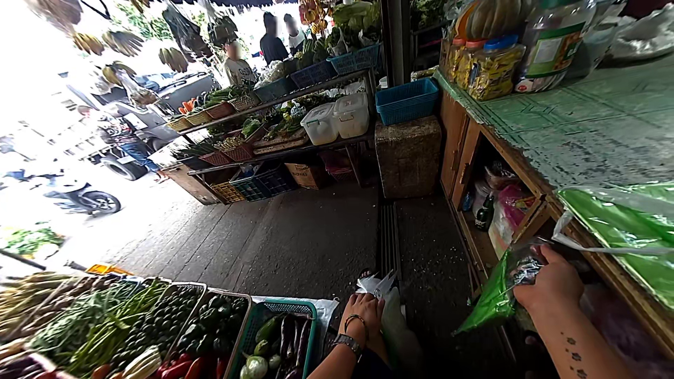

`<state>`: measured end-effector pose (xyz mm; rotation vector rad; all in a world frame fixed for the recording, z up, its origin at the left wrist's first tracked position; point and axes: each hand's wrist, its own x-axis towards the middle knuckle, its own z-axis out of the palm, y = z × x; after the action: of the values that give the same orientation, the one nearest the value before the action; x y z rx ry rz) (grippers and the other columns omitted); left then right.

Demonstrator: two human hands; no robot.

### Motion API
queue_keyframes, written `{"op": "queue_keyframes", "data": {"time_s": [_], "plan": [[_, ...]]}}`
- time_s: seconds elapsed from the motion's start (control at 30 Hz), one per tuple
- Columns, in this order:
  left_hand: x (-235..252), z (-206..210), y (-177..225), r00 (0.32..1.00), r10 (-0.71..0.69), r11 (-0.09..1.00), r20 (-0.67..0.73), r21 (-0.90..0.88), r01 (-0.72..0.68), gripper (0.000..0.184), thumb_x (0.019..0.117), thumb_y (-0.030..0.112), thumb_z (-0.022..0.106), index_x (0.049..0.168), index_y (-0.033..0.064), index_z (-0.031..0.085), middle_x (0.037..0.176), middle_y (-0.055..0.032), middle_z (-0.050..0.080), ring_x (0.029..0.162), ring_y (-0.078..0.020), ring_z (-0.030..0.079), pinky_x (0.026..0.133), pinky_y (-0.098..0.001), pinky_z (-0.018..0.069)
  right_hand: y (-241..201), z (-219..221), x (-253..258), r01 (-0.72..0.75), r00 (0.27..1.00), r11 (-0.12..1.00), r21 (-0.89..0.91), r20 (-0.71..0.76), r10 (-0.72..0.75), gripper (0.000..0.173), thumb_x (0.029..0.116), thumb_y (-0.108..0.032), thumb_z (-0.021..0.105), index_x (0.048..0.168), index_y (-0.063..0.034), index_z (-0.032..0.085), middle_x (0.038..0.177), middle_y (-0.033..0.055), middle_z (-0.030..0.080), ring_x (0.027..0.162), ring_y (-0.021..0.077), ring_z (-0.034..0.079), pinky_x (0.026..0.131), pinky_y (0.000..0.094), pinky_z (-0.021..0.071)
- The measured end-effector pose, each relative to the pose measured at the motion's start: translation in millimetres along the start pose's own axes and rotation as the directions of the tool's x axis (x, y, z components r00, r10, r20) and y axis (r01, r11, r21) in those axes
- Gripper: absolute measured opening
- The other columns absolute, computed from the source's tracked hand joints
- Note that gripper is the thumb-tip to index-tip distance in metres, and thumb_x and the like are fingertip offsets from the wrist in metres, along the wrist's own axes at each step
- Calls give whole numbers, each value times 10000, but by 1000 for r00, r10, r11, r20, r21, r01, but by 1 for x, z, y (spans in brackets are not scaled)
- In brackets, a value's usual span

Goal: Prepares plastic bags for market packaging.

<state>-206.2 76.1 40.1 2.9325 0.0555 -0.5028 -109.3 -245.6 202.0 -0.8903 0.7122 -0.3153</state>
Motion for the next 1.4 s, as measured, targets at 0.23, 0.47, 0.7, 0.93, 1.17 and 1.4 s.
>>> {"op": "queue_keyframes", "data": {"time_s": [0.23,0.47,0.7,0.93,1.17,1.4], "plan": [[-1,-1,0,1000,-7,1000,-3,-2,7,703,1098,517,145,1151,115,720,1331,-42,660,1367,-206,527,1228,-483,280,1,0,-1,-3,1000,1000,-17,-2,3,342,1063,-305,527,1329,-92,562,1266,50,581,1146,127,578,966,362,497],[-1,-3,1,1000,-6,1000,10,2,6,708,1097,516,133,1164,119,716,1343,-37,654,1374,-201,520,1233,-488,273,0,1,-1,-3,1000,1000,-22,-4,3,349,1064,-306,526,1334,-87,556,1252,52,580,1118,128,580,943,360,500],[0,0,0,1000,0,1000,-9,-5,0,716,1097,523,136,1157,119,724,1340,-43,658,1374,-210,521,1227,-495,283,1,0,1,-1,1000,999,-40,-5,0,366,1062,-309,532,1345,-78,564,1301,65,577,1167,149,570,961,389,494],[0,-1,0,1000,-4,1000,-10,-3,4,714,1096,524,133,1162,126,722,1342,-31,658,1375,-200,520,1230,-488,279,2,0,2,3,1000,1000,-29,3,-3,350,1065,-304,529,1332,-80,566,1272,59,582,1144,135,573,957,366,492],[0,1,-1,1000,-4,1000,-6,-4,4,717,1096,523,129,1163,127,722,1346,-35,655,1379,-204,516,1231,-493,274,2,1,1,-1,1000,999,-39,-16,0,361,1060,-300,541,1344,-79,564,1307,63,574,1176,145,566,980,378,484],[1,2,-1,1000,-2,1000,-10,-3,2,715,1096,525,133,1159,124,722,1342,-30,657,1375,-200,520,1229,-486,278,1,1,0,-6,1000,999,-48,-15,5,369,1056,-305,548,1351,-84,564,1325,65,571,1194,152,561,984,390,482]]}}
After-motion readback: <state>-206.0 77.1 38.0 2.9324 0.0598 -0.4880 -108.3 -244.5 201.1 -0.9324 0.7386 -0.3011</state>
